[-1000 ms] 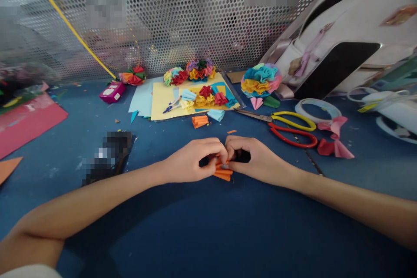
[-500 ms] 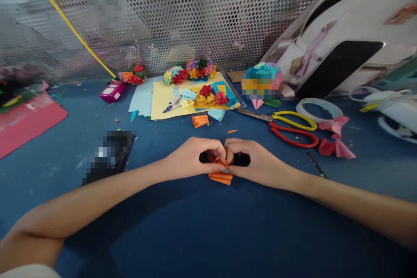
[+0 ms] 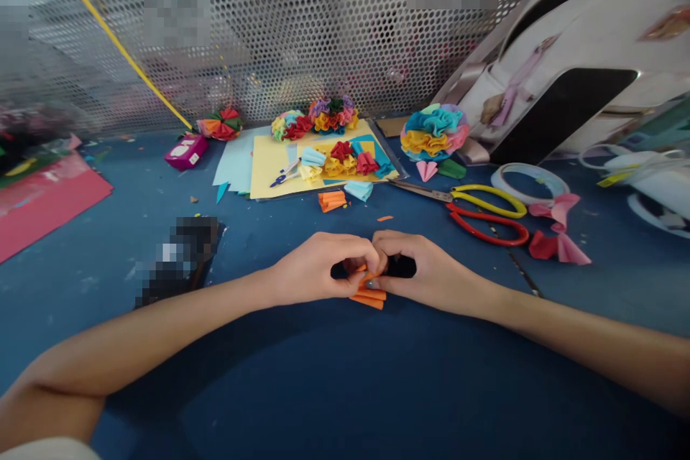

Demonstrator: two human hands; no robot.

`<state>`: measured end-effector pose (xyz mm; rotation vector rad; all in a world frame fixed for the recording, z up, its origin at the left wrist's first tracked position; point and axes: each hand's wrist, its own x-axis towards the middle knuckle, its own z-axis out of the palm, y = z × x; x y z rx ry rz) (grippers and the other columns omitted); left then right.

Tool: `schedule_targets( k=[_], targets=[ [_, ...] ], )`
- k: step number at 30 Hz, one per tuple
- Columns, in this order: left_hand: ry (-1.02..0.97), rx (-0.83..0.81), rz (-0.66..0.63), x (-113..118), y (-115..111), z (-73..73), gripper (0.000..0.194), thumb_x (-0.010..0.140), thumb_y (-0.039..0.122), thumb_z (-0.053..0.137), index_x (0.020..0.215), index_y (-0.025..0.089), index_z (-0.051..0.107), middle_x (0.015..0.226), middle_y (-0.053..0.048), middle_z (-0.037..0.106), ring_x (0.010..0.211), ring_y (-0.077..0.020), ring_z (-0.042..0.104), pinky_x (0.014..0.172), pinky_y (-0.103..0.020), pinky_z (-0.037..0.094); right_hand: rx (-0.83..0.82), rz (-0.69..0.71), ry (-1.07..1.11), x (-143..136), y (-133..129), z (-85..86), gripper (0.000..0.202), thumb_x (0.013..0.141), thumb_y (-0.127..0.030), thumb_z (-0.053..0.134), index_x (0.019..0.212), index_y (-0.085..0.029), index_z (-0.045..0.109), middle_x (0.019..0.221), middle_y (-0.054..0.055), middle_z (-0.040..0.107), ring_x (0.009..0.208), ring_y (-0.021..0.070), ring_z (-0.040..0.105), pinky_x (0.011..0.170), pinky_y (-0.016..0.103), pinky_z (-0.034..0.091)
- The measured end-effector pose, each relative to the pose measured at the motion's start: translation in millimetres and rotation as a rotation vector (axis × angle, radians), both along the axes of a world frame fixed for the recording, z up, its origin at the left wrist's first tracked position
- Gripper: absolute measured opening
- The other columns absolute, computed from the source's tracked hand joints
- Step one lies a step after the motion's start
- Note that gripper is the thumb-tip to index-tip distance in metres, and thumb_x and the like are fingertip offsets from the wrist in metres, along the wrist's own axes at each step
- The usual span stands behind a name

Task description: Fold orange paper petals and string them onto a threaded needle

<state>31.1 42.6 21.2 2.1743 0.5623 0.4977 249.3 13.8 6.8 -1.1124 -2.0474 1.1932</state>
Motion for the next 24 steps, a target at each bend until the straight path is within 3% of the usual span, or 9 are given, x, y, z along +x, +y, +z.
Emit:
schedule_targets(
  k=[5, 8, 10, 16, 24],
  targets=[
    [0.006, -0.002, 0.007, 0.2, 0.6, -2.0, 0.022, 0.081, 0.004, 0.056, 0.089, 0.018, 0.07, 0.089, -0.002, 0.068, 0.074, -0.0113, 0.062, 0.071, -0.022, 0.046, 0.005, 0.001, 0.009, -0.2, -0.3, -0.2, 0.016, 0.078, -0.014, 0.063, 0.068, -0.021, 0.054, 0.077, -0.001, 0.057, 0.074, 0.0158, 0.057, 0.07, 0.028, 0.044],
    [-0.01, -0.075, 0.011, 0.0, 1.4, -0.8, 0.013, 0.084, 0.009, 0.064, 0.09, 0.017, 0.071, 0.089, -0.002, 0.069, 0.076, -0.0122, 0.062, 0.073, -0.023, 0.048, 0.009, 0.004, 0.017, 0.1, 0.1, -1.2, 0.017, 0.079, -0.015, 0.064, 0.068, -0.021, 0.053, 0.078, -0.001, 0.058, 0.076, 0.0161, 0.058, 0.072, 0.028, 0.044],
    [-0.016, -0.137, 0.032, 0.4, 1.7, -0.2, 0.004, 0.086, 0.016, 0.069, 0.088, 0.016, 0.072, 0.088, -0.003, 0.068, 0.076, -0.0125, 0.062, 0.072, -0.023, 0.048, 0.009, 0.008, 0.025, 0.2, 0.8, -1.2, 0.018, 0.081, -0.018, 0.066, 0.068, -0.021, 0.054, 0.078, -0.001, 0.059, 0.076, 0.016, 0.058, 0.072, 0.028, 0.044],
    [-0.07, -0.26, 0.169, 1.6, 0.3, -3.2, 0.008, 0.09, 0.019, 0.064, 0.096, 0.015, 0.069, 0.078, -0.001, 0.062, 0.067, -0.0109, 0.055, 0.064, -0.023, 0.048, 0.005, -0.028, -0.007, 0.9, 3.2, 2.2, 0.03, 0.086, -0.036, 0.072, 0.068, -0.021, 0.053, 0.076, -0.001, 0.057, 0.071, 0.0149, 0.054, 0.066, 0.027, 0.042],
    [-0.085, -0.27, 0.161, 1.4, -2.9, -0.7, 0.009, 0.09, 0.017, 0.064, 0.098, 0.016, 0.066, 0.084, -0.003, 0.068, 0.072, -0.0115, 0.063, 0.069, -0.023, 0.052, 0.027, -0.059, 0.005, -3.4, -0.6, -6.4, 0.03, 0.088, -0.047, 0.07, 0.079, -0.021, 0.057, 0.083, 0.002, 0.061, 0.075, 0.0168, 0.056, 0.066, 0.027, 0.042]
  ],
)
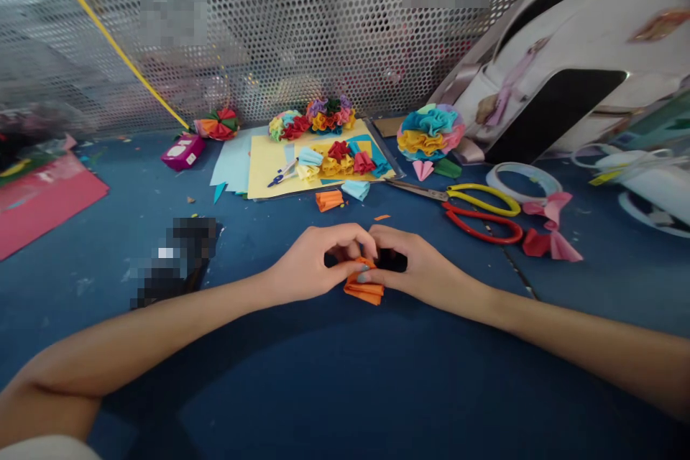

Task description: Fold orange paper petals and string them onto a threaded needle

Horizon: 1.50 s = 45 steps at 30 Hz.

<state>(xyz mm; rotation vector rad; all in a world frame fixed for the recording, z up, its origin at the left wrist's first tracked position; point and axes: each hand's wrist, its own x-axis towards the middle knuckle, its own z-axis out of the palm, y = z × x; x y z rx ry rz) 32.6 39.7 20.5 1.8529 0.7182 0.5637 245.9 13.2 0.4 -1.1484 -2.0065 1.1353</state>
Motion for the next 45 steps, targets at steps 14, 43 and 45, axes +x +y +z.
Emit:
schedule_targets(
  k=[14, 43, 45],
  targets=[
    [-0.036, -0.182, 0.021, -1, 4, -0.6, 0.011, 0.087, 0.018, 0.069, 0.092, 0.013, 0.077, 0.087, -0.005, 0.073, 0.073, -0.0114, 0.067, 0.067, -0.021, 0.054, -0.102, -0.056, 0.075, 1, 0, -2.1, 0.037, 0.083, -0.038, 0.075, 0.066, -0.02, 0.048, 0.069, -0.004, 0.054, 0.065, 0.0125, 0.048, 0.061, 0.026, 0.037],
    [-0.084, 0.085, 0.103, 6, -9, 0.9, 0.013, 0.083, 0.007, 0.067, 0.087, 0.013, 0.078, 0.08, -0.002, 0.072, 0.072, -0.0098, 0.066, 0.068, -0.018, 0.052, -0.036, -0.027, 0.004, -2, 1, -0.5, 0.034, 0.08, -0.036, 0.073, 0.066, -0.02, 0.047, 0.066, -0.004, 0.054, 0.065, 0.013, 0.051, 0.062, 0.024, 0.038],
    [-0.092, 0.042, 0.12, 7, -9, 1.0, 0.013, 0.082, 0.007, 0.067, 0.086, 0.013, 0.077, 0.081, -0.002, 0.073, 0.072, -0.0098, 0.067, 0.069, -0.018, 0.053, -0.043, -0.03, 0.008, -2, 2, -0.4, 0.034, 0.079, -0.036, 0.074, 0.066, -0.02, 0.047, 0.066, -0.004, 0.054, 0.066, 0.013, 0.051, 0.062, 0.024, 0.038]
  ],
)
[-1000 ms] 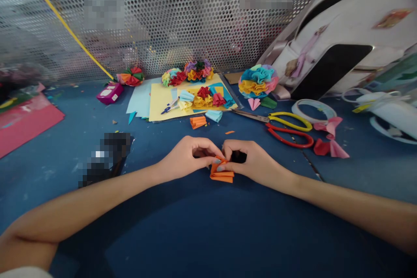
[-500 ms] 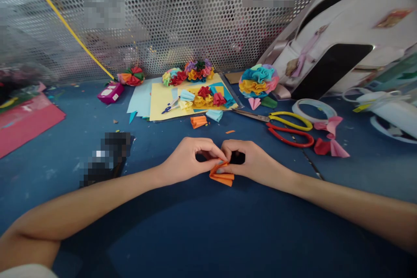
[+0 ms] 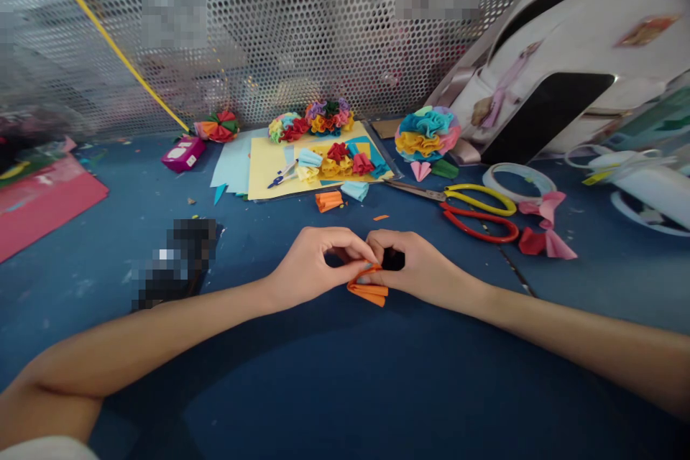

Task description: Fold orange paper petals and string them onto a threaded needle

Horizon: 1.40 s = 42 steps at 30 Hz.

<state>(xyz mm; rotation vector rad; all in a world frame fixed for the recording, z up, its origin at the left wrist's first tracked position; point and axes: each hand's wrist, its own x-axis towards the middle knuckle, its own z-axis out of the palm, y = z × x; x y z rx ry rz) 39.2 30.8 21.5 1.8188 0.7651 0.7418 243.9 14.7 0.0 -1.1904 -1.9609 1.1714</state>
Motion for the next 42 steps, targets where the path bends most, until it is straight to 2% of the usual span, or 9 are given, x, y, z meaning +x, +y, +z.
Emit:
schedule_targets(
  k=[15, 20, 23, 26, 32, 38, 42],
  targets=[
    [0.009, -0.081, 0.021, 0, -1, 0.3, 0.009, 0.082, 0.01, 0.068, 0.086, 0.013, 0.076, 0.079, -0.002, 0.074, 0.071, -0.0102, 0.068, 0.068, -0.018, 0.054, -0.04, 0.002, 0.004, 1, 1, 1.5, 0.036, 0.078, -0.039, 0.075, 0.065, -0.02, 0.048, 0.066, -0.004, 0.055, 0.066, 0.0137, 0.051, 0.062, 0.025, 0.037],
    [-0.003, -0.132, -0.103, -2, 4, -1.4, 0.01, 0.084, 0.015, 0.071, 0.094, 0.014, 0.074, 0.089, -0.003, 0.073, 0.079, -0.0119, 0.069, 0.076, -0.021, 0.055, -0.001, -0.011, -0.027, 0, 0, -0.8, 0.034, 0.077, -0.039, 0.074, 0.066, -0.02, 0.047, 0.066, -0.004, 0.054, 0.065, 0.0131, 0.049, 0.062, 0.025, 0.037],
    [0.017, -0.124, -0.189, -3, 7, -3.2, 0.021, 0.08, 0.018, 0.078, 0.1, 0.016, 0.073, 0.097, -0.004, 0.069, 0.086, -0.0135, 0.067, 0.081, -0.024, 0.055, -0.006, -0.032, -0.043, 0, -1, -1.8, 0.028, 0.075, -0.032, 0.072, 0.067, -0.02, 0.048, 0.068, -0.003, 0.055, 0.066, 0.0136, 0.05, 0.06, 0.025, 0.036],
    [0.057, -0.087, -0.216, -4, 9, -3.5, 0.024, 0.08, 0.018, 0.079, 0.103, 0.017, 0.07, 0.101, -0.004, 0.066, 0.087, -0.0137, 0.064, 0.08, -0.026, 0.052, -0.025, -0.028, -0.046, 0, -1, -0.9, 0.02, 0.074, -0.028, 0.071, 0.069, -0.02, 0.053, 0.073, -0.001, 0.06, 0.069, 0.0151, 0.053, 0.061, 0.026, 0.039],
    [0.078, -0.143, -0.23, -5, 9, -1.0, 0.022, 0.086, 0.021, 0.073, 0.107, 0.017, 0.067, 0.102, -0.005, 0.069, 0.086, -0.014, 0.064, 0.08, -0.026, 0.051, -0.022, -0.015, -0.023, 0, 0, 0.6, 0.012, 0.076, -0.026, 0.068, 0.073, -0.019, 0.058, 0.077, 0.0, 0.065, 0.074, 0.0166, 0.057, 0.066, 0.027, 0.043],
    [0.107, -0.036, -0.177, -3, 5, 0.5, 0.016, 0.086, 0.02, 0.071, 0.101, 0.017, 0.067, 0.098, -0.004, 0.07, 0.081, -0.0127, 0.064, 0.075, -0.023, 0.05, 0.02, -0.048, -0.069, -1, -2, -4.4, 0.017, 0.074, -0.023, 0.07, 0.069, -0.02, 0.054, 0.076, -0.001, 0.063, 0.071, 0.0156, 0.057, 0.065, 0.027, 0.041],
    [0.117, 0.042, -0.145, -3, 4, 0.7, 0.008, 0.088, 0.017, 0.068, 0.096, 0.016, 0.07, 0.09, -0.003, 0.071, 0.077, -0.0116, 0.064, 0.072, -0.022, 0.05, 0.065, -0.038, -0.091, 0, -3, -6.8, 0.025, 0.077, -0.028, 0.073, 0.068, -0.02, 0.052, 0.075, -0.001, 0.061, 0.071, 0.0159, 0.057, 0.066, 0.028, 0.042]
  ],
)
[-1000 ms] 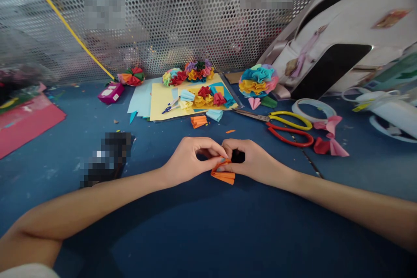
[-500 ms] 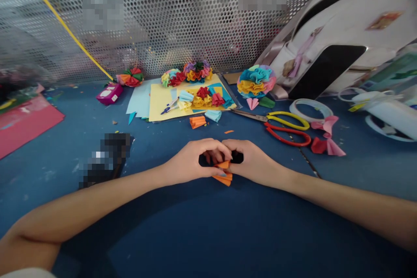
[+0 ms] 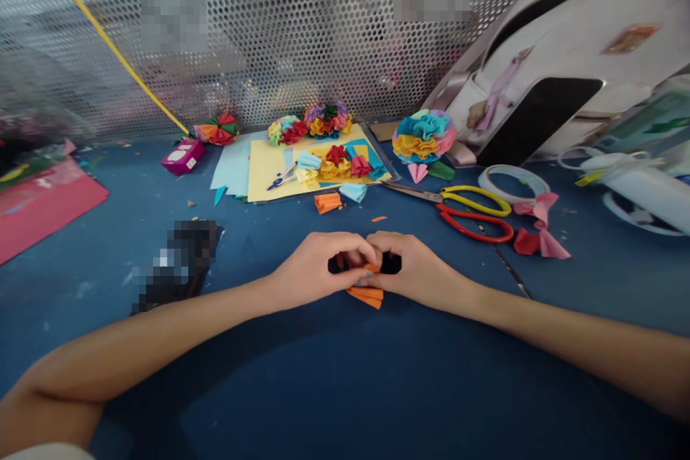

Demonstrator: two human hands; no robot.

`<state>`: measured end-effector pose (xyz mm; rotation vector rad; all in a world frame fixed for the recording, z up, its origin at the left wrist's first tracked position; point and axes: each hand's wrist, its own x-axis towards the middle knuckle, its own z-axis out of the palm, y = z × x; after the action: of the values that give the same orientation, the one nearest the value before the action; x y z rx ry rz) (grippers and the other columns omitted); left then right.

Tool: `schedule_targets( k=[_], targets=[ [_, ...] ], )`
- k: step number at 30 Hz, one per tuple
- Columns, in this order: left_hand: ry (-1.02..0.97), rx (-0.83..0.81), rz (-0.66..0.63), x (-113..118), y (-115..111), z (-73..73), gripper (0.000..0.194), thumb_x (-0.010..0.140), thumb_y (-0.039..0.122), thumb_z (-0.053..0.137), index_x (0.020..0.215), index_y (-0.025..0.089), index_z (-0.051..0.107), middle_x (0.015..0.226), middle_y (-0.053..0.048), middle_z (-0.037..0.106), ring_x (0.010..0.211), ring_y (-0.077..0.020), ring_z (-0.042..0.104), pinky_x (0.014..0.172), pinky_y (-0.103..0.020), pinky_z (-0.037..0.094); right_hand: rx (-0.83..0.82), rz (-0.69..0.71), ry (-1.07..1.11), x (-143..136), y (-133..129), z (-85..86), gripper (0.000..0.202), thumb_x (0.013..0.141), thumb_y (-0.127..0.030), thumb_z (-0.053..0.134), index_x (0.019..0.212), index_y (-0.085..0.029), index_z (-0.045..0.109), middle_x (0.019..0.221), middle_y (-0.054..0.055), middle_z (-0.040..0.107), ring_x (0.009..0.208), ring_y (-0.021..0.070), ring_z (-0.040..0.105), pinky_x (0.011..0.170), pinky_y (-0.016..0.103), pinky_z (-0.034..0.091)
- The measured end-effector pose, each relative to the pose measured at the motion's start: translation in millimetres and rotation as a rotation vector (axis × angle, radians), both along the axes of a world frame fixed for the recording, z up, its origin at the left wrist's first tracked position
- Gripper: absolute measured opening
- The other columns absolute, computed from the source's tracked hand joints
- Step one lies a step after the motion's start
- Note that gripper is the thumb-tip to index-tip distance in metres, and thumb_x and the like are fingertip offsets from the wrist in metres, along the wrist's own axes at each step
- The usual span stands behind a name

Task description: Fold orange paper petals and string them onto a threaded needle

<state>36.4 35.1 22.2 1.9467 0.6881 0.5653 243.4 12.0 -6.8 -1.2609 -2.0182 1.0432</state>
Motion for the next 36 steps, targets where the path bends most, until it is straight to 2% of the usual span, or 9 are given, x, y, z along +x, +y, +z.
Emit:
schedule_targets(
  k=[5, 12, 16, 19, 21, 23, 27, 36],
  targets=[
    [0.005, -0.043, -0.071, -2, 4, -1.5, 0.011, 0.089, 0.015, 0.065, 0.097, 0.015, 0.072, 0.088, -0.003, 0.071, 0.075, -0.0117, 0.064, 0.072, -0.022, 0.051, 0.035, 0.04, -0.031, 1, 0, -0.2, 0.029, 0.082, -0.038, 0.076, 0.071, -0.02, 0.056, 0.078, 0.001, 0.063, 0.074, 0.0175, 0.058, 0.07, 0.03, 0.043],
    [-0.009, -0.142, -0.045, -4, 5, -2.1, 0.014, 0.088, 0.015, 0.063, 0.1, 0.015, 0.069, 0.086, -0.004, 0.069, 0.075, -0.0121, 0.063, 0.072, -0.024, 0.051, 0.026, 0.021, -0.003, 1, 0, 0.6, 0.041, 0.082, -0.049, 0.075, 0.068, -0.021, 0.05, 0.073, -0.001, 0.059, 0.071, 0.0165, 0.056, 0.067, 0.029, 0.042],
    [-0.032, -0.135, -0.014, -4, 6, -2.1, 0.015, 0.088, 0.015, 0.062, 0.102, 0.014, 0.066, 0.079, -0.001, 0.064, 0.07, -0.0109, 0.06, 0.069, -0.023, 0.05, 0.02, 0.018, 0.05, 1, -1, 2.7, 0.039, 0.085, -0.042, 0.074, 0.068, -0.021, 0.045, 0.071, -0.002, 0.057, 0.068, 0.0146, 0.053, 0.063, 0.027, 0.04],
    [-0.057, -0.115, 0.033, -5, 8, -1.5, 0.017, 0.086, 0.014, 0.063, 0.103, 0.014, 0.061, 0.075, 0.001, 0.061, 0.067, -0.01, 0.058, 0.066, -0.022, 0.048, 0.036, 0.031, 0.139, 2, -1, 4.6, 0.026, 0.092, -0.032, 0.064, 0.073, -0.021, 0.05, 0.075, -0.001, 0.057, 0.068, 0.0138, 0.053, 0.062, 0.026, 0.043],
    [-0.071, -0.105, 0.063, -5, 8, -0.7, 0.019, 0.085, 0.013, 0.063, 0.103, 0.015, 0.059, 0.074, 0.002, 0.06, 0.066, -0.0098, 0.058, 0.066, -0.022, 0.048, 0.107, 0.008, 0.16, 2, -2, 6.1, 0.016, 0.094, -0.029, 0.062, 0.081, -0.022, 0.054, 0.081, 0.0, 0.057, 0.068, 0.0135, 0.053, 0.061, 0.026, 0.045],
    [-0.079, -0.089, 0.085, -5, 7, -0.1, 0.019, 0.084, 0.012, 0.064, 0.102, 0.015, 0.058, 0.074, 0.002, 0.061, 0.066, -0.0099, 0.059, 0.067, -0.022, 0.048, 0.252, -0.027, 0.131, 3, -4, 8.2, 0.011, 0.093, -0.027, 0.064, 0.087, -0.023, 0.056, 0.088, 0.002, 0.058, 0.07, 0.0142, 0.055, 0.062, 0.027, 0.047],
    [-0.105, -0.083, 0.111, -4, 5, 0.1, 0.02, 0.084, 0.014, 0.065, 0.101, 0.016, 0.056, 0.074, 0.002, 0.064, 0.068, -0.0109, 0.063, 0.07, -0.023, 0.051, 0.542, -0.02, 0.017, 4, -7, 12.4, 0.007, 0.095, -0.022, 0.062, 0.088, -0.024, 0.063, 0.092, 0.005, 0.063, 0.082, 0.0187, 0.063, 0.072, 0.032, 0.052],
    [-0.086, -0.031, 0.094, -6, 6, -1.0, 0.022, 0.085, 0.011, 0.067, 0.102, 0.017, 0.055, 0.075, 0.002, 0.067, 0.069, -0.0106, 0.065, 0.072, -0.023, 0.051, 0.597, -0.016, -0.013, 5, -5, 9.9, 0.003, 0.096, -0.024, 0.065, 0.095, -0.025, 0.068, 0.092, 0.005, 0.067, 0.088, 0.0204, 0.066, 0.077, 0.034, 0.054]
  ],
)
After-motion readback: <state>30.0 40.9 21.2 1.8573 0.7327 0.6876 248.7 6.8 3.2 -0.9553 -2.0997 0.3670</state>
